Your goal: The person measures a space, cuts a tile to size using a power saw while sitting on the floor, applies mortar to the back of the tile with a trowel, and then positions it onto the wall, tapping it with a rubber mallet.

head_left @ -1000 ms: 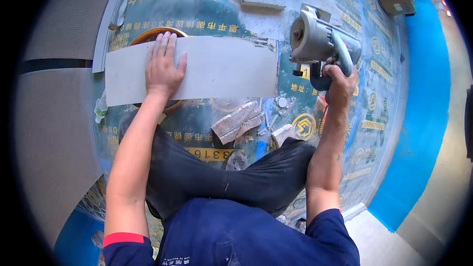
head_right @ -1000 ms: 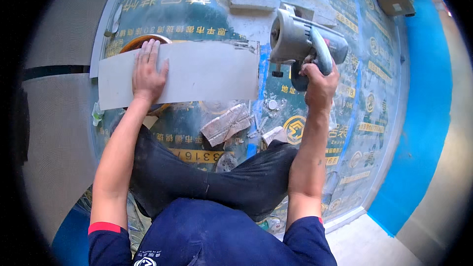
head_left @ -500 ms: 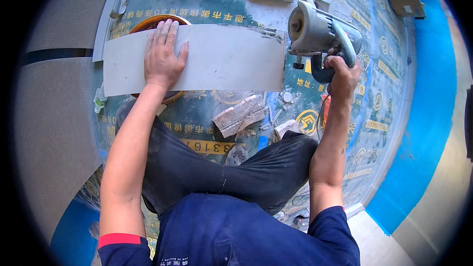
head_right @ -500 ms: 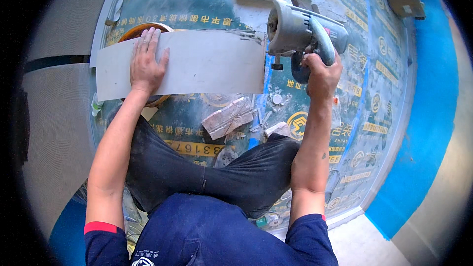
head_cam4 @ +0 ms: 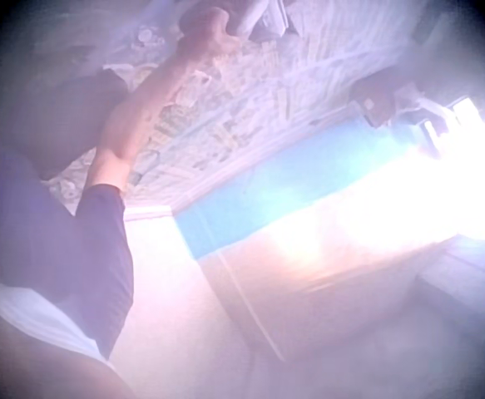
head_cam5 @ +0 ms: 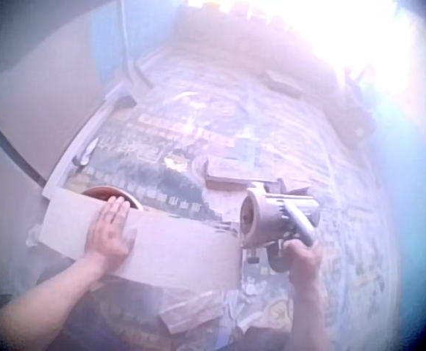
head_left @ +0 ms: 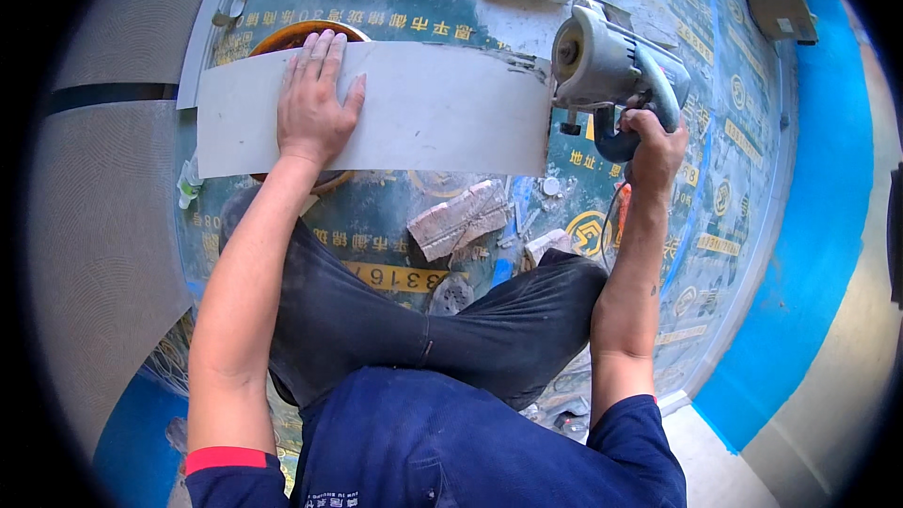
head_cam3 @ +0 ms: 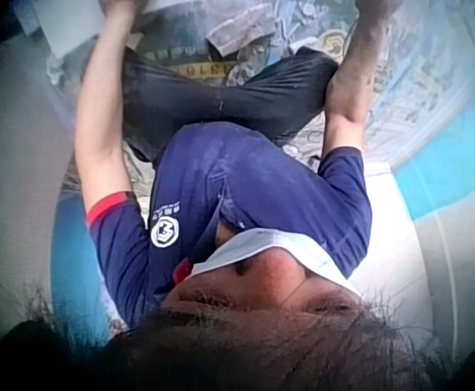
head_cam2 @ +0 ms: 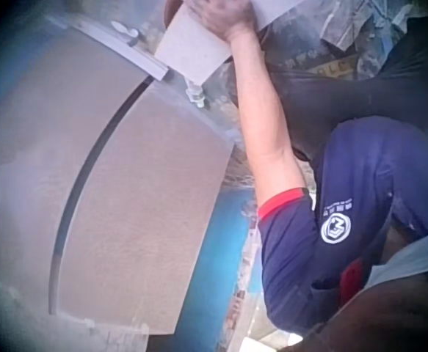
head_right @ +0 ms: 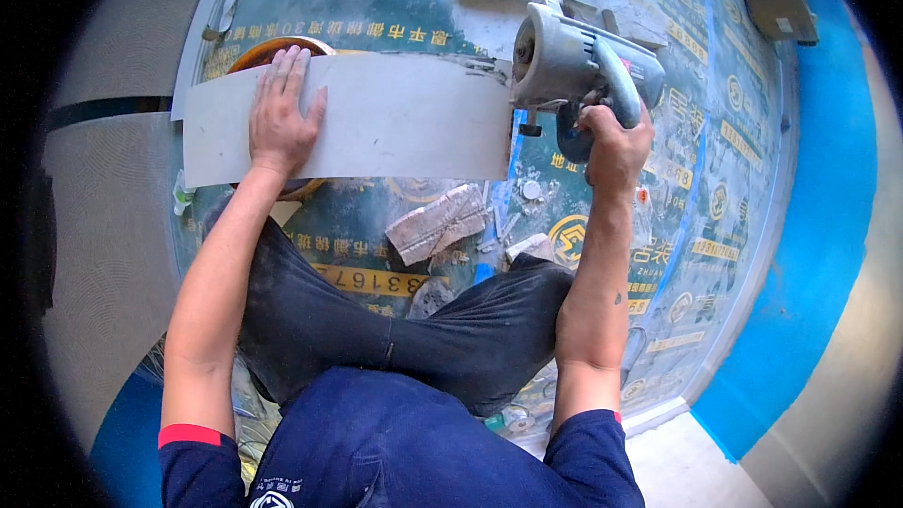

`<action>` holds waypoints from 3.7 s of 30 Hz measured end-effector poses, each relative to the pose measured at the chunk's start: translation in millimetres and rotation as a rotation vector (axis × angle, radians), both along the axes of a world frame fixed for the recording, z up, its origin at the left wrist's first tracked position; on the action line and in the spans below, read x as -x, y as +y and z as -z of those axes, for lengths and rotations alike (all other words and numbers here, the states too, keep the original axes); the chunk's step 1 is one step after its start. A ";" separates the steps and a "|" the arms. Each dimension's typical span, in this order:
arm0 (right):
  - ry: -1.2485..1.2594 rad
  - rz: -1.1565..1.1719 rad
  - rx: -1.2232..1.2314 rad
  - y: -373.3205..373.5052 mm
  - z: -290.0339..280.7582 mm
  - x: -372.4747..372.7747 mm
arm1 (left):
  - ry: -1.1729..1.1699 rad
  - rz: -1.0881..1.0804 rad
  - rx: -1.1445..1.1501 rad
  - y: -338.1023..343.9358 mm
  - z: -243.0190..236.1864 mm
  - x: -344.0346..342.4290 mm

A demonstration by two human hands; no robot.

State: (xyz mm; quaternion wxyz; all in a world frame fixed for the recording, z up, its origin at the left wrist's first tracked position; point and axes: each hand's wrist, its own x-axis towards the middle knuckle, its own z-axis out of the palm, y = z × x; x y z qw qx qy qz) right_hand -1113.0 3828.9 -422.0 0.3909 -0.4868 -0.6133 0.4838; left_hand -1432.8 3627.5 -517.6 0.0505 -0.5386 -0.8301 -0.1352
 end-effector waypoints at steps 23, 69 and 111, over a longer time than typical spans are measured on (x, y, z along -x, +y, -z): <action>0.011 -0.049 0.042 5.3 2.6 -7.0 | 0.014 -0.008 0.011 -0.1 1.8 0.2; 0.013 -0.070 0.180 -0.5 -7.7 -6.8 | 0.029 -0.036 0.003 -0.4 2.7 -0.7; 0.005 -0.074 0.282 -20.7 -18.7 -20.7 | 0.005 -0.065 0.012 1.7 2.1 -2.1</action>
